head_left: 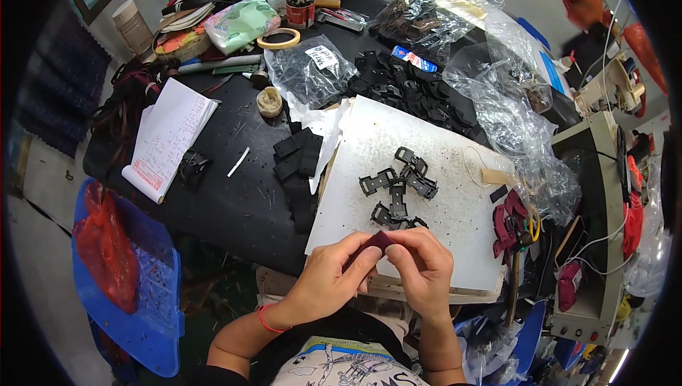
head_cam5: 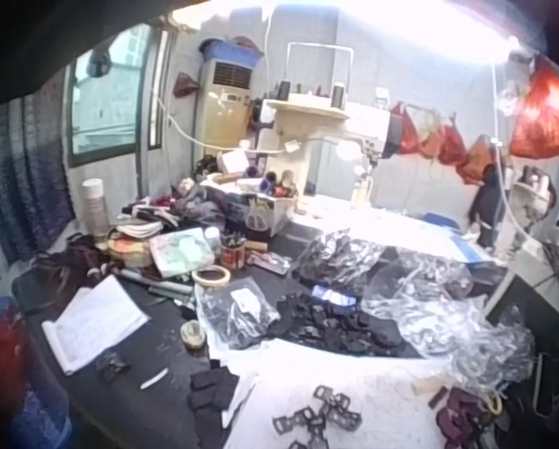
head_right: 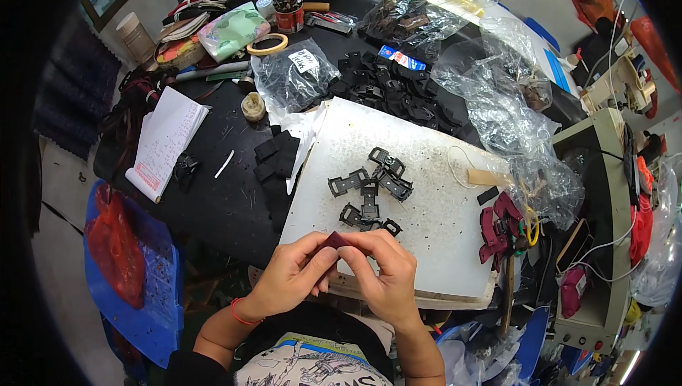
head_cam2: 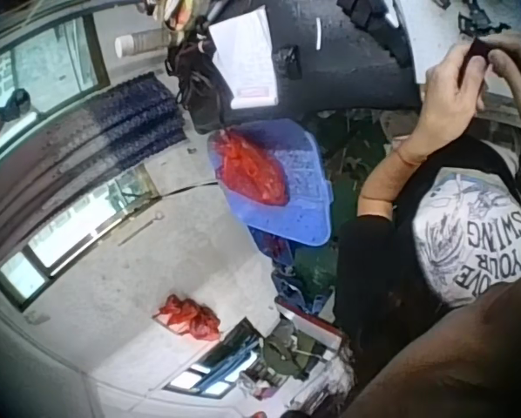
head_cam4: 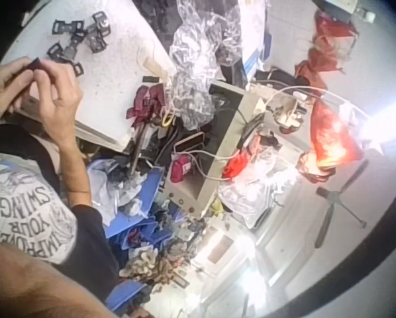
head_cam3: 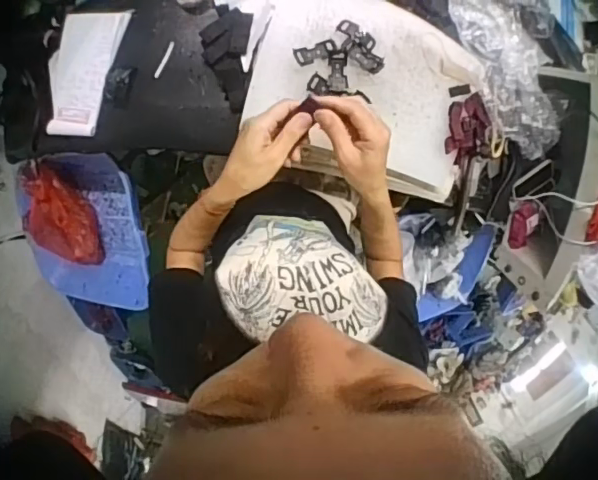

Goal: The person assembles small black plastic buckles by hand at a cluttered workbench. They repeatedly pick up a buckle and a strip of black fabric, thread the fabric through the buckle, and place the assembled unit on a white board.

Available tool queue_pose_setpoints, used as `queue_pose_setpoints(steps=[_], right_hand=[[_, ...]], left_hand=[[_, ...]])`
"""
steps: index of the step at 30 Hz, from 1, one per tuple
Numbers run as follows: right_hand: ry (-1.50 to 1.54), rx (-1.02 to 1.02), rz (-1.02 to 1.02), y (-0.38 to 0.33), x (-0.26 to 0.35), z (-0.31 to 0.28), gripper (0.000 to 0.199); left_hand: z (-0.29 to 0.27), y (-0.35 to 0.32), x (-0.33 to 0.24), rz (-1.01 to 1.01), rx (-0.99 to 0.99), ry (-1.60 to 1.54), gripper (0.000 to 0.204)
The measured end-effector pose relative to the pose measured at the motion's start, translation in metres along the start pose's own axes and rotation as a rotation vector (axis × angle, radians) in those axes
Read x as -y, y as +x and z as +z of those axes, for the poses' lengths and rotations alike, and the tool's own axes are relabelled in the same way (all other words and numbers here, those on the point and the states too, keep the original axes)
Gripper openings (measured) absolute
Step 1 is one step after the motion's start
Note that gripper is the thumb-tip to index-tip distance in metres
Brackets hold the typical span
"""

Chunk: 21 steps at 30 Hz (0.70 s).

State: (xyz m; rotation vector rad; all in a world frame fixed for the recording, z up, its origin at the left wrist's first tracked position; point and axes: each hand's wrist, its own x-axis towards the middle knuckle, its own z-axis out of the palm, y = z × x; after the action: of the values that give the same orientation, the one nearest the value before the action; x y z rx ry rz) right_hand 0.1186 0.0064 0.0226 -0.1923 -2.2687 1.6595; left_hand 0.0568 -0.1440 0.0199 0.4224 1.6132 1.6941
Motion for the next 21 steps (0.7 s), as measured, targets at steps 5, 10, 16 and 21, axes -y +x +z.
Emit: queue_pose_setpoints(steps=[5, 10, 16, 21], right_hand=[[-0.15, -0.078, -0.097, -0.003, -0.005, 0.017, 0.007], [-0.075, -0.155, -0.034, -0.002, -0.012, 0.028, 0.006], [-0.152, 0.013, -0.082, 0.005, -0.006, 0.018, 0.008], [-0.2, -0.195, -0.077, 0.001, -0.015, 0.033, 0.015]], left_hand=[[0.014, -0.004, 0.004, 0.067, -0.105, 0.061, 0.02], [0.016, 0.006, 0.023, 0.332, -0.288, 0.296, 0.015], [0.001, 0.002, 0.013, 0.175, -0.186, 0.292, 0.018], [0.004, -0.002, 0.017, 0.227, -0.32, 0.043, 0.02]])
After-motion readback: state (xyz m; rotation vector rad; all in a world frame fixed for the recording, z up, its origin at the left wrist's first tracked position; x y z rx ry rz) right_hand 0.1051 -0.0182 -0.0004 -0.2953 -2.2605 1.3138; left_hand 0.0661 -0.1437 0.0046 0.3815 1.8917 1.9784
